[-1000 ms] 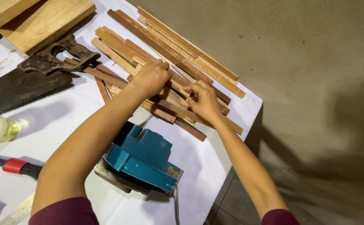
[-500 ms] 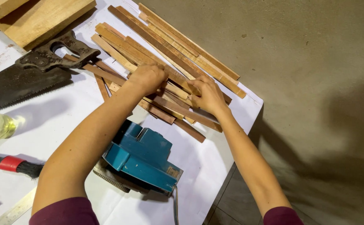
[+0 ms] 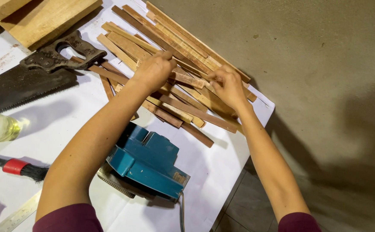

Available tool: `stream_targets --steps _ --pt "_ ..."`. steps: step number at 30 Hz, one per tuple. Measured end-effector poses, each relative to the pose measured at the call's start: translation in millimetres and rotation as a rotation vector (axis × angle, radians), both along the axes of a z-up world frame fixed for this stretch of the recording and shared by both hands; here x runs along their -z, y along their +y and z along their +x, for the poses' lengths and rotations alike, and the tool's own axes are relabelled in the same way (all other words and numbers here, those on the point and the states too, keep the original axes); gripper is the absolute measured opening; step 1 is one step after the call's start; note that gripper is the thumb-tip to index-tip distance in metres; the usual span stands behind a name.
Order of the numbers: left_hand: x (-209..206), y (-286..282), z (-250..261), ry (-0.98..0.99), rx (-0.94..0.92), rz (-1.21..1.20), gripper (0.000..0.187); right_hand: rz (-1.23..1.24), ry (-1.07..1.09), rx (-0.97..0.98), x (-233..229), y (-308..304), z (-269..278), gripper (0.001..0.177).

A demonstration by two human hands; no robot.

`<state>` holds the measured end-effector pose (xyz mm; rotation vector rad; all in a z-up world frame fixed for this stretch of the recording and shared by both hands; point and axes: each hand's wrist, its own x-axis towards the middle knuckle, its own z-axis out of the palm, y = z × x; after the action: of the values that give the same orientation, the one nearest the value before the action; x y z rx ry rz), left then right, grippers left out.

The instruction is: Sanding a small wooden strip using a piece of sandpaper on a workshop table.

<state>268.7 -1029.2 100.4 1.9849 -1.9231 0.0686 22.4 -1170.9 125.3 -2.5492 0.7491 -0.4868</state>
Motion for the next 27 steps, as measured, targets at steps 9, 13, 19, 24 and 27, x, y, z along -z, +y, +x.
stream_targets --steps 9,13,19,24,27 --pt "8.5 15.6 -7.1 0.012 0.021 0.309 0.025 -0.036 0.572 -0.084 -19.2 25.5 6.6 0.036" --pt "-7.1 20.1 -12.2 0.048 -0.005 0.391 0.022 -0.004 0.669 -0.057 -11.0 25.3 13.9 0.035" --pt "5.3 20.1 -7.5 0.048 0.021 0.281 0.016 -0.016 0.592 -0.031 -12.4 25.6 17.9 0.021" --pt "11.5 16.3 -6.1 0.027 0.0 0.257 0.018 0.359 0.156 -0.061 -25.0 15.9 24.0 0.031" --pt "15.0 15.1 -3.8 0.029 -0.022 0.26 0.016 0.527 -0.015 -0.127 -19.2 8.9 34.6 0.04"
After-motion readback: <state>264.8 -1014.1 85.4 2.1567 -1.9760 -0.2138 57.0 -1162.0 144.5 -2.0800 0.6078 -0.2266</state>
